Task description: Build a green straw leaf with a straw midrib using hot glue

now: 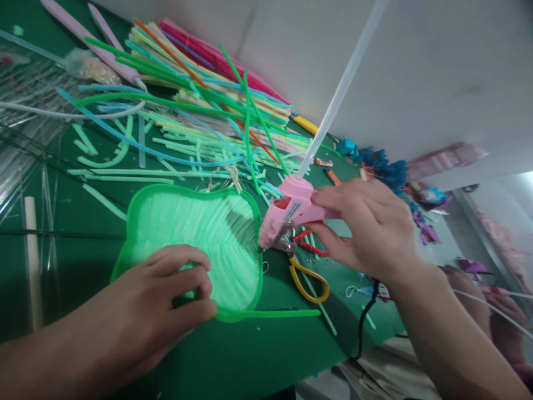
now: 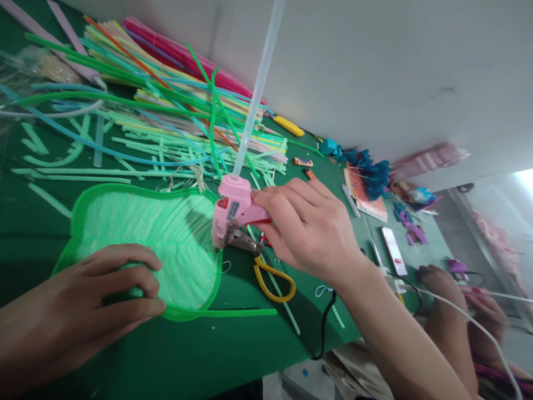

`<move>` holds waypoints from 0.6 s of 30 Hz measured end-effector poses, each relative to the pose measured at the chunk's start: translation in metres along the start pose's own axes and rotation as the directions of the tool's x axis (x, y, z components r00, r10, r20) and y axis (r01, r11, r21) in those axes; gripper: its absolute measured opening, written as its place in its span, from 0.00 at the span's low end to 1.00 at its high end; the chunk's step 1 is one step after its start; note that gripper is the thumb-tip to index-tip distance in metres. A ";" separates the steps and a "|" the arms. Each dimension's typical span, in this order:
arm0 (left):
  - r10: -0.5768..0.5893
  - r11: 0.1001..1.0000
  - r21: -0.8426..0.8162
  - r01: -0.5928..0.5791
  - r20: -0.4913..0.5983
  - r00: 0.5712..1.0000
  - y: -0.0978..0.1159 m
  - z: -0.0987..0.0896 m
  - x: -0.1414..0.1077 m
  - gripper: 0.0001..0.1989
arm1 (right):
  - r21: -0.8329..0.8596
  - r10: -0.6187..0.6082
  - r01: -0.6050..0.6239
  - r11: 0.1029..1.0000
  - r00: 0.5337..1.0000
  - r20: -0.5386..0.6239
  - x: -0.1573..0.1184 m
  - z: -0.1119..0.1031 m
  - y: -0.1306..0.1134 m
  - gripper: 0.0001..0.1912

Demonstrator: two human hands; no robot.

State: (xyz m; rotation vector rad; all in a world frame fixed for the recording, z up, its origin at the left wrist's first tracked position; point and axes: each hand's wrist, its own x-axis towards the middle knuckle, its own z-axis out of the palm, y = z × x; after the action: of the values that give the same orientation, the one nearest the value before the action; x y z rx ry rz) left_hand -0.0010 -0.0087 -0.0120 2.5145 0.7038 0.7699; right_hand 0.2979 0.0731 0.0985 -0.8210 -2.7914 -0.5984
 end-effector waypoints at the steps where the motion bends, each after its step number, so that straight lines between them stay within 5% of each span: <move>1: 0.001 1.000 0.002 -0.001 -0.001 1.000 0.000 0.000 0.000 0.12 | 0.006 -0.004 0.004 1.000 1.000 0.004 0.000 0.000 0.000 0.12; 13: 0.011 1.000 0.001 -0.011 0.018 1.000 -0.001 0.001 -0.002 0.13 | 0.019 -0.029 0.029 0.999 0.999 0.035 -0.001 -0.001 -0.003 0.13; 18: 0.004 1.000 0.017 -0.004 0.028 1.000 -0.002 0.001 -0.002 0.12 | 0.022 0.082 -0.081 0.996 0.996 -0.043 -0.006 -0.001 0.002 0.15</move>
State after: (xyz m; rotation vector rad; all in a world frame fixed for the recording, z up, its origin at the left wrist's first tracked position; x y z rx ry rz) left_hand -0.0025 -0.0087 -0.0142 2.5377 0.6992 0.7312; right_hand 0.3045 0.0711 0.0986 -0.9018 -2.7050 -0.5670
